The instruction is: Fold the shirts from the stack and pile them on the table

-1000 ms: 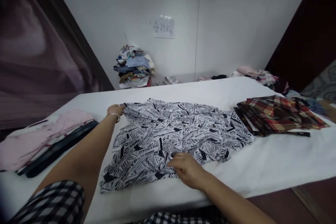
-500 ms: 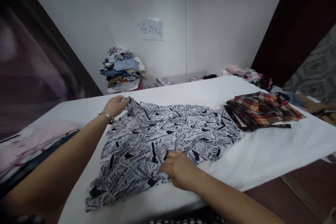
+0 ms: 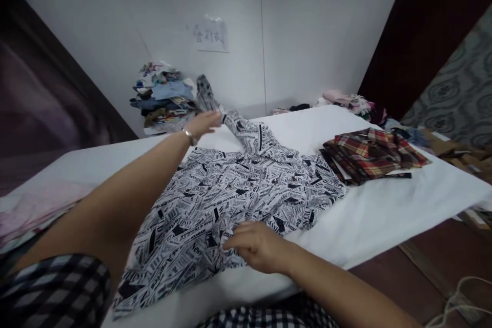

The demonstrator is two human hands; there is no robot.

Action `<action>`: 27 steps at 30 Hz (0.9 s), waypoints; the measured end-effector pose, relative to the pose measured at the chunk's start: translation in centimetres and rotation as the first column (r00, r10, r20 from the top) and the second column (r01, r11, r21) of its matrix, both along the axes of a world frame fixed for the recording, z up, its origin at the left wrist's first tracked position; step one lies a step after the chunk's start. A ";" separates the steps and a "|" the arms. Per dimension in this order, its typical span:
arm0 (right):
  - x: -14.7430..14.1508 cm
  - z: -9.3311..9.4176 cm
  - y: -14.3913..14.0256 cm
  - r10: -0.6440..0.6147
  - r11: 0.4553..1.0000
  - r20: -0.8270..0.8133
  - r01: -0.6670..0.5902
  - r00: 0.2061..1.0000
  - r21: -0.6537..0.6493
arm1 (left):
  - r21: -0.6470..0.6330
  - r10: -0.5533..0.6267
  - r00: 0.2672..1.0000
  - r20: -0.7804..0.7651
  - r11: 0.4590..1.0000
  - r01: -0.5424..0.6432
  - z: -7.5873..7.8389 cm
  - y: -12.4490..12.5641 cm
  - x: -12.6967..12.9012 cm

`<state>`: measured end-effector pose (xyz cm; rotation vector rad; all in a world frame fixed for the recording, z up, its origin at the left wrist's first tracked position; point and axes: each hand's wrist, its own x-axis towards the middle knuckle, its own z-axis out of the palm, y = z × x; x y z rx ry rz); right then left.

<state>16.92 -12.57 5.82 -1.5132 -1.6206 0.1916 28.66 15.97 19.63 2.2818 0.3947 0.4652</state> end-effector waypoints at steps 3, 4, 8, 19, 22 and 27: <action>-0.2 0.4 -1.7 -0.056 0.997 -0.262 0.070 0.963 0.044 | -0.108 -0.256 0.942 -0.219 0.965 0.237 -5.0 -2.7 -5.3; -0.3 0.6 -2.3 -0.084 0.992 -0.357 0.113 0.930 0.060 | -0.132 -0.335 0.905 -0.261 0.941 0.311 -6.5 -3.6 -7.6; -1.4 2.4 -3.7 -0.180 0.935 -0.547 0.315 0.818 0.164 | -0.399 -0.560 0.822 -0.107 0.781 0.480 -10.2 -6.9 -17.4; -4.0 3.0 -4.6 -0.235 0.933 -0.497 0.337 0.835 0.125 | -0.470 -0.322 0.947 -0.004 0.837 0.282 -12.6 -18.1 -24.2; -3.2 2.2 -7.7 -0.302 0.915 -0.464 0.390 0.833 0.105 | -0.527 -0.323 0.946 -0.015 0.807 0.267 -11.3 -19.6 -24.0; -3.2 -0.2 -13.0 -0.441 0.896 -0.296 0.431 0.847 -0.102 | -0.592 -0.524 0.851 0.040 0.673 0.443 -9.0 -21.8 -24.0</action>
